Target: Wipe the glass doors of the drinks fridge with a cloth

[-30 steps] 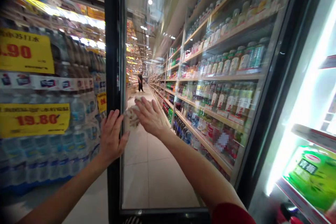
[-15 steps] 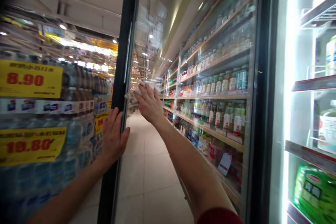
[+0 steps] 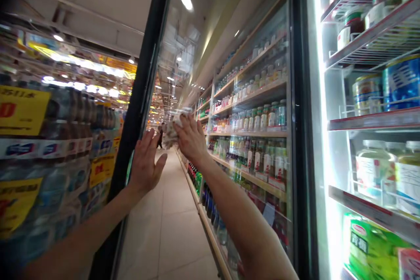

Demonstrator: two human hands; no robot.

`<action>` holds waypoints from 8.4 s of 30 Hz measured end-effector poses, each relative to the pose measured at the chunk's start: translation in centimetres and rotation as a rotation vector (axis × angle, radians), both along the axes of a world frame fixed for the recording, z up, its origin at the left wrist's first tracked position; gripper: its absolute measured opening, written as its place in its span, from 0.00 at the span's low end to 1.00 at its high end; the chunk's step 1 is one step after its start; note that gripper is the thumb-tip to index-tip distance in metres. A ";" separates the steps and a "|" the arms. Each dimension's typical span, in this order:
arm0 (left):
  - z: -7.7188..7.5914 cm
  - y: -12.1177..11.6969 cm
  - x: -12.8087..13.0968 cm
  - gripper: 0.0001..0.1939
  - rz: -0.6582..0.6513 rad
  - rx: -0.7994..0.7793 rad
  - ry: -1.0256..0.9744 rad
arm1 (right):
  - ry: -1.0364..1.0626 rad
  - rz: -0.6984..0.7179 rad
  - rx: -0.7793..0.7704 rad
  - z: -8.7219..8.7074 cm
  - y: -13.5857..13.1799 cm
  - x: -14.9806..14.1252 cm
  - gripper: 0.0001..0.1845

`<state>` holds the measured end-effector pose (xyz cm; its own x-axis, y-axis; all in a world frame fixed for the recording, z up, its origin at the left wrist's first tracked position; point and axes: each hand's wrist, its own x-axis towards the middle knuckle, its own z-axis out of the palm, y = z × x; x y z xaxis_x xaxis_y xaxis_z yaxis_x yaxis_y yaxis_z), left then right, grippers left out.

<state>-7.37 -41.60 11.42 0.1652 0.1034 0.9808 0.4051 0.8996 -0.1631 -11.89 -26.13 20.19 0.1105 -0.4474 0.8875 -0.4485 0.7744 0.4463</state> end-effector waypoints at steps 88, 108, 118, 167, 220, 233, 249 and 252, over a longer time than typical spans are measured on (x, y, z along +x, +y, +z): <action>-7.3 8.8 -3.4 0.20 -0.004 -0.977 -0.011 | -0.105 -0.083 -0.434 -19.8 15.1 -1.9 0.27; -10.6 7.7 -2.7 0.21 0.050 -0.630 -0.074 | -0.121 -0.030 -0.443 -22.5 13.7 -0.9 0.25; -10.3 7.1 -2.6 0.24 0.043 -0.389 -0.139 | -0.148 0.026 -0.455 -23.4 12.5 -0.2 0.22; -13.4 9.6 2.5 0.27 -0.625 -0.009 -0.460 | -1.313 1.589 -1.108 -21.8 4.8 7.3 0.13; -14.0 5.0 -1.5 0.30 0.171 -0.137 -0.244 | 0.021 -0.211 -0.667 -21.1 11.4 -1.5 0.26; -16.8 4.4 -1.6 0.32 0.206 -0.168 -0.244 | -0.017 -0.189 -0.726 -24.6 11.1 -0.5 0.26; -19.2 4.5 -1.5 0.31 0.182 -0.183 -0.254 | -0.121 -0.105 -0.246 -31.3 8.3 0.7 0.23; -19.2 4.5 -1.6 0.32 0.165 -0.181 -0.266 | -0.110 -0.123 -0.228 -31.8 9.8 0.4 0.23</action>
<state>-8.93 -37.15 -7.81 -0.1268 0.2838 0.9505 0.3064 0.9225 -0.2346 -11.47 -16.30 -11.66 -0.0346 -0.2394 0.9703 -0.3806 0.9009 0.2087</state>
